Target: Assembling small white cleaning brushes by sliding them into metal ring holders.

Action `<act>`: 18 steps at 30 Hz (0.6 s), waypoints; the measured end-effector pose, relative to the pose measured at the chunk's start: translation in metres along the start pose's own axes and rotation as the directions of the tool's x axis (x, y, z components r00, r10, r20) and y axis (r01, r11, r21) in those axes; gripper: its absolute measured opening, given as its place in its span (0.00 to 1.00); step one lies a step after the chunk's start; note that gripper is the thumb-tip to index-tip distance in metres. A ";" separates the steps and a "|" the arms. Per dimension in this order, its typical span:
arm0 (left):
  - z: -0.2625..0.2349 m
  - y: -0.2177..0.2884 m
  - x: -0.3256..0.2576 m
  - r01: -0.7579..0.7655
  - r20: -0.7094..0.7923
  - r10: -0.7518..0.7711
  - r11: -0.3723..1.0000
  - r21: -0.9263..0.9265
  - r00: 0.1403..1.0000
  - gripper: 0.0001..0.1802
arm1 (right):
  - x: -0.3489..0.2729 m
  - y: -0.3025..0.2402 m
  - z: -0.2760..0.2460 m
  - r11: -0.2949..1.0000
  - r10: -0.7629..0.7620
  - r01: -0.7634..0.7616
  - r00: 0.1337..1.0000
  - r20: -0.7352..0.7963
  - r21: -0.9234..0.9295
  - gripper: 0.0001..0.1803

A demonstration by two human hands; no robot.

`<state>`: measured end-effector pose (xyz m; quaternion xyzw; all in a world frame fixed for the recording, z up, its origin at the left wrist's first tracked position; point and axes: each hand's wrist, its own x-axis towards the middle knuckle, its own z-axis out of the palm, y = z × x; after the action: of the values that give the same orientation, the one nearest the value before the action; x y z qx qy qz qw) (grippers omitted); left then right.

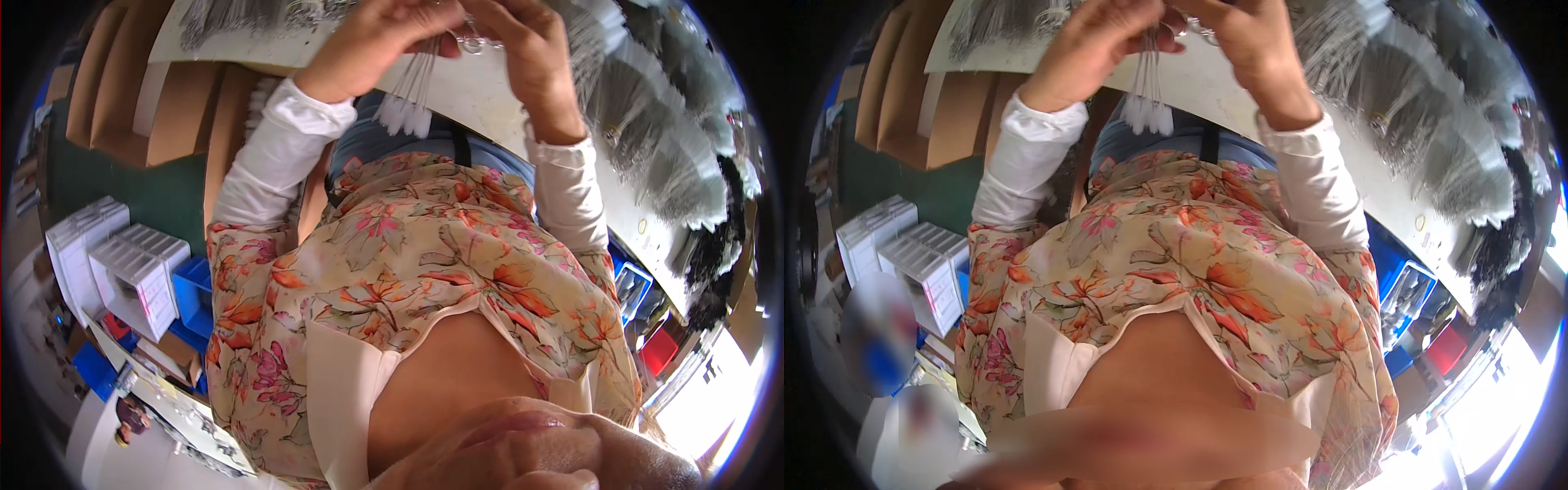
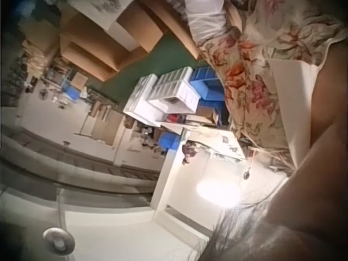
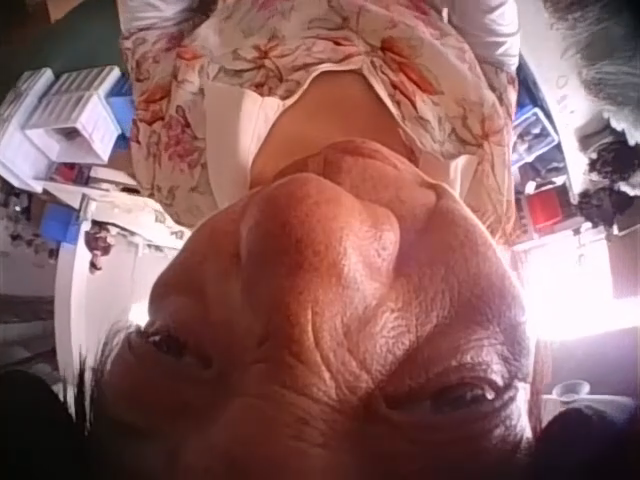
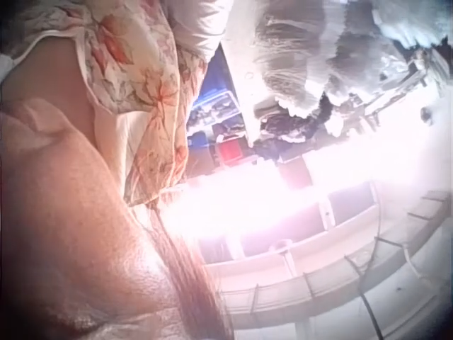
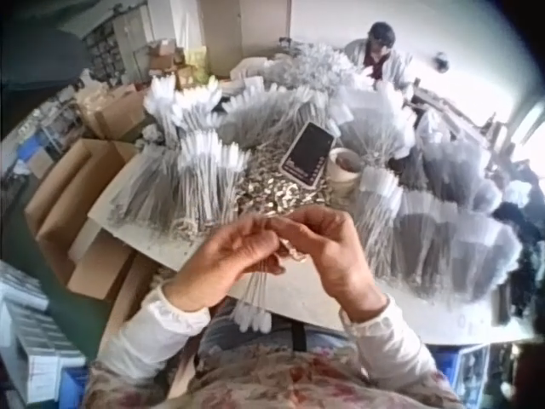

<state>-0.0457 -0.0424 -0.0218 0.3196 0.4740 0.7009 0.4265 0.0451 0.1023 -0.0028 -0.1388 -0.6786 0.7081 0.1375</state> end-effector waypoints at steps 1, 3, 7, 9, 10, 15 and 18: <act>-0.014 -0.026 -0.004 -0.051 0.047 0.053 0.998 -0.046 0.997 0.13 | -0.001 -0.010 0.003 0.978 -0.026 0.030 0.999 0.023 -0.208 0.09; -0.001 -0.008 -0.021 -0.061 -0.060 0.118 0.808 0.586 0.991 0.07 | 0.007 0.000 -0.017 0.944 -0.110 0.206 0.934 0.340 -0.259 0.11; -0.019 -0.043 -0.067 -0.348 0.242 0.297 0.382 0.856 0.924 0.10 | -0.001 0.026 -0.008 0.912 0.356 -0.094 0.665 0.657 -0.399 0.10; -0.026 -0.071 -0.091 -0.196 0.142 0.174 0.353 0.915 0.974 0.10 | -0.011 0.058 0.001 0.876 0.459 -0.204 0.631 0.626 -0.437 0.08; -0.031 -0.084 -0.104 -0.165 0.107 0.180 0.350 0.922 0.978 0.10 | -0.014 0.065 0.008 0.877 0.460 -0.193 0.604 0.650 -0.441 0.08; -0.083 -0.143 -0.154 0.169 -0.192 0.039 0.331 0.929 0.981 0.11 | -0.020 0.078 0.011 0.849 0.509 -0.317 0.706 0.492 -0.422 0.10; -0.149 -0.183 -0.204 0.388 -0.365 -0.203 0.088 0.918 0.909 0.12 | -0.020 0.080 0.015 0.841 0.529 -0.357 0.704 0.474 -0.407 0.10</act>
<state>-0.0301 -0.2504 -0.2541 0.3639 0.8947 0.1459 0.2141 0.0576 0.0778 -0.0823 -0.0998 -0.7279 0.6228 -0.2690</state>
